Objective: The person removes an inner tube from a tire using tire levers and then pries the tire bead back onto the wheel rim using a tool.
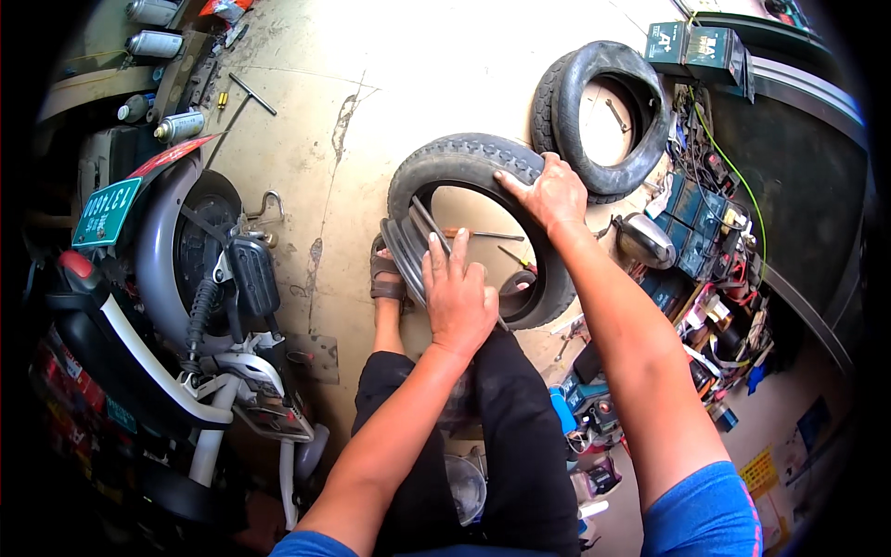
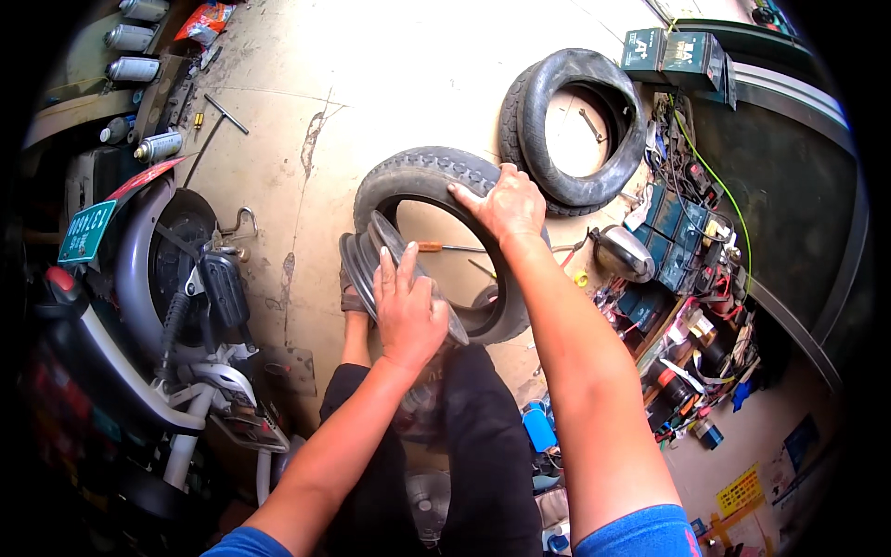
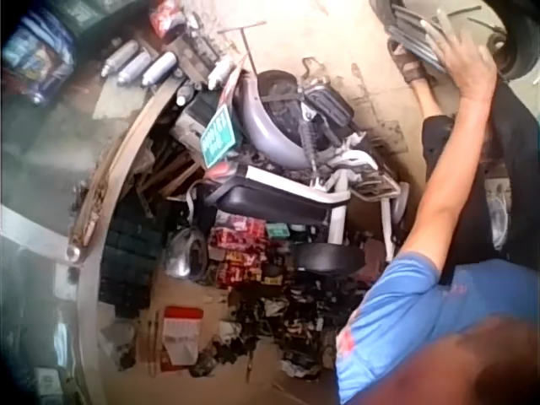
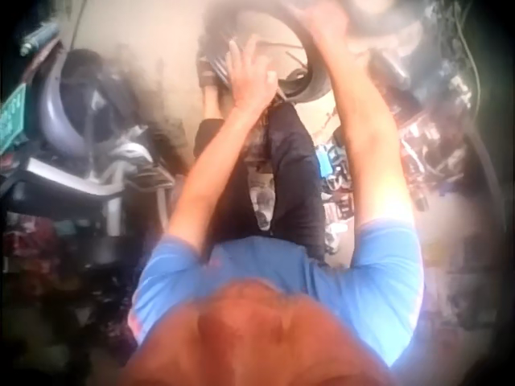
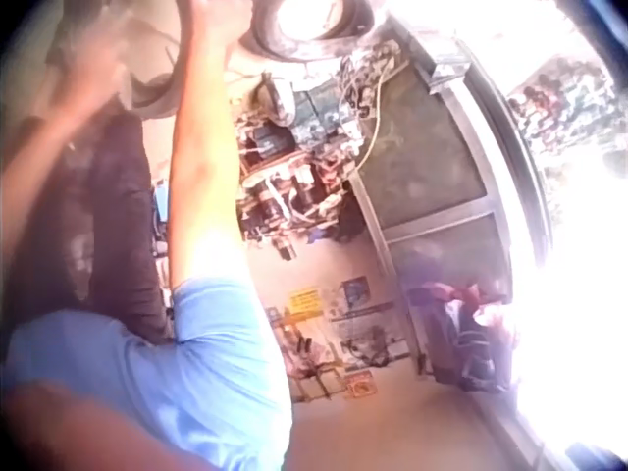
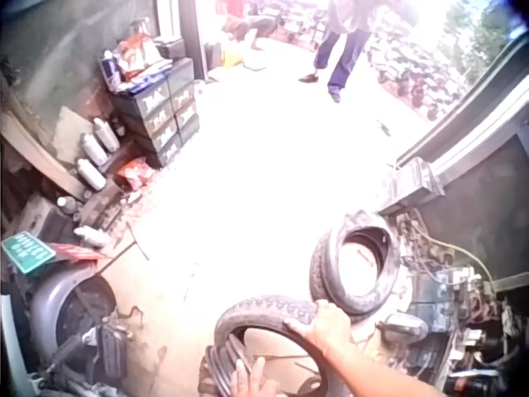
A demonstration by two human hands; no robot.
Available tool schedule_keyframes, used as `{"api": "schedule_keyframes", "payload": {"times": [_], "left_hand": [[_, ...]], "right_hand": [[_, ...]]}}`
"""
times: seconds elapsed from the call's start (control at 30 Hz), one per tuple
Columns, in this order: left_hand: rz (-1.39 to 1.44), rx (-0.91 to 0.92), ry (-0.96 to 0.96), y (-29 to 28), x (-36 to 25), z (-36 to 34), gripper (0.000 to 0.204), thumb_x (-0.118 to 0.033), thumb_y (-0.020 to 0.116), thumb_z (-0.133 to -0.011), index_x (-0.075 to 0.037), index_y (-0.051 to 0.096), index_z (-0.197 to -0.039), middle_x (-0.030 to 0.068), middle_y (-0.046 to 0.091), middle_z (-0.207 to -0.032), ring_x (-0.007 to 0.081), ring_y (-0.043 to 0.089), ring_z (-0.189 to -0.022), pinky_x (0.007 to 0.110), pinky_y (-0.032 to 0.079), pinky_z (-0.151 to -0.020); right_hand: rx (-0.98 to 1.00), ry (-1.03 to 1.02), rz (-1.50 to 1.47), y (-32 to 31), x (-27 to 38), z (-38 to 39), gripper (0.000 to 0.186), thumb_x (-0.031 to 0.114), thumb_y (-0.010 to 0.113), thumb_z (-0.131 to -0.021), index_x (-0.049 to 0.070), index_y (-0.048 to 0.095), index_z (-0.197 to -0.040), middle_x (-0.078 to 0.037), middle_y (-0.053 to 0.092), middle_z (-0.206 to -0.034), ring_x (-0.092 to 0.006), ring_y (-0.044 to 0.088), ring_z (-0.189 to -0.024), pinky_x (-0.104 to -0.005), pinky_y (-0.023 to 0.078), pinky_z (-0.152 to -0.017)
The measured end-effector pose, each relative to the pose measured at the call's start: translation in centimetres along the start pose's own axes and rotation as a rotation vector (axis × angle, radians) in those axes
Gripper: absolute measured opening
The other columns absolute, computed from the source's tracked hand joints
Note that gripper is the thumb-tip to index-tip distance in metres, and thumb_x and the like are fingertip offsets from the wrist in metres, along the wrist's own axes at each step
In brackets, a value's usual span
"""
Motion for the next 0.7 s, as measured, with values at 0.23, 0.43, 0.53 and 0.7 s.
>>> {"api": "schedule_keyframes", "payload": {"times": [0.23, 0.43, 0.53, 0.7], "left_hand": [[0.166, -0.139, -0.035, -3.8, 7.0, 6.8, 0.035, 0.001, 0.048, -0.075, 0.003, 0.06, -0.108, 0.034, 0.046, -0.153, 0.0519, 0.046, -0.142, 0.056, 0.037, -0.119], [-0.468, -0.19, -0.289, -4.7, 3.4, 2.5, 0.08, -0.017, 0.069, -0.084, 0.002, 0.037, -0.155, 0.0289, 0.027, -0.167, 0.0489, 0.022, -0.157, 0.057, 0.02, -0.127], [-0.14, -0.106, -0.66, -3.6, 10.8, 7.1, 0.094, -0.026, 0.08, -0.082, 0.006, 0.032, -0.157, 0.0319, 0.038, -0.159, 0.0443, 0.036, -0.15, 0.046, 0.03, -0.124], [0.216, -0.148, -0.702, -5.8, 11.8, 9.9, 0.097, -0.018, 0.076, -0.076, 0.009, 0.032, -0.158, 0.0269, 0.047, -0.155, 0.0312, 0.047, -0.142, 0.037, 0.03, -0.122]], "right_hand": [[0.034, 0.005, -0.125, 0.0, -3.8, -1.3, 0.096, 0.081, 0.071, -0.075, -0.002, 0.066, -0.122, -0.025, 0.074, -0.115, -0.0369, 0.072, -0.11, -0.0458, 0.057, -0.096], [0.054, 0.074, -0.078, 0.1, -3.9, 1.1, 0.099, 0.085, 0.07, -0.073, -0.002, 0.067, -0.119, -0.02, 0.072, -0.113, -0.0348, 0.072, -0.106, -0.0443, 0.058, -0.091], [0.036, 0.087, -0.113, -1.1, -4.3, 1.5, 0.094, 0.082, 0.073, -0.072, -0.001, 0.067, -0.116, -0.02, 0.072, -0.111, -0.0342, 0.071, -0.11, -0.0449, 0.058, -0.093], [0.13, 0.055, -0.123, -0.9, -5.5, 1.9, 0.104, 0.089, 0.064, -0.075, 0.001, 0.064, -0.13, -0.015, 0.069, -0.122, -0.0309, 0.068, -0.113, -0.0436, 0.055, -0.096]]}}
Point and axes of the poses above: each hand's wrist, its own z-axis away from the middle knuckle, its own y-axis out of the palm, x = y × z, the point moved 9 cm from there along -z, towards the middle knuckle
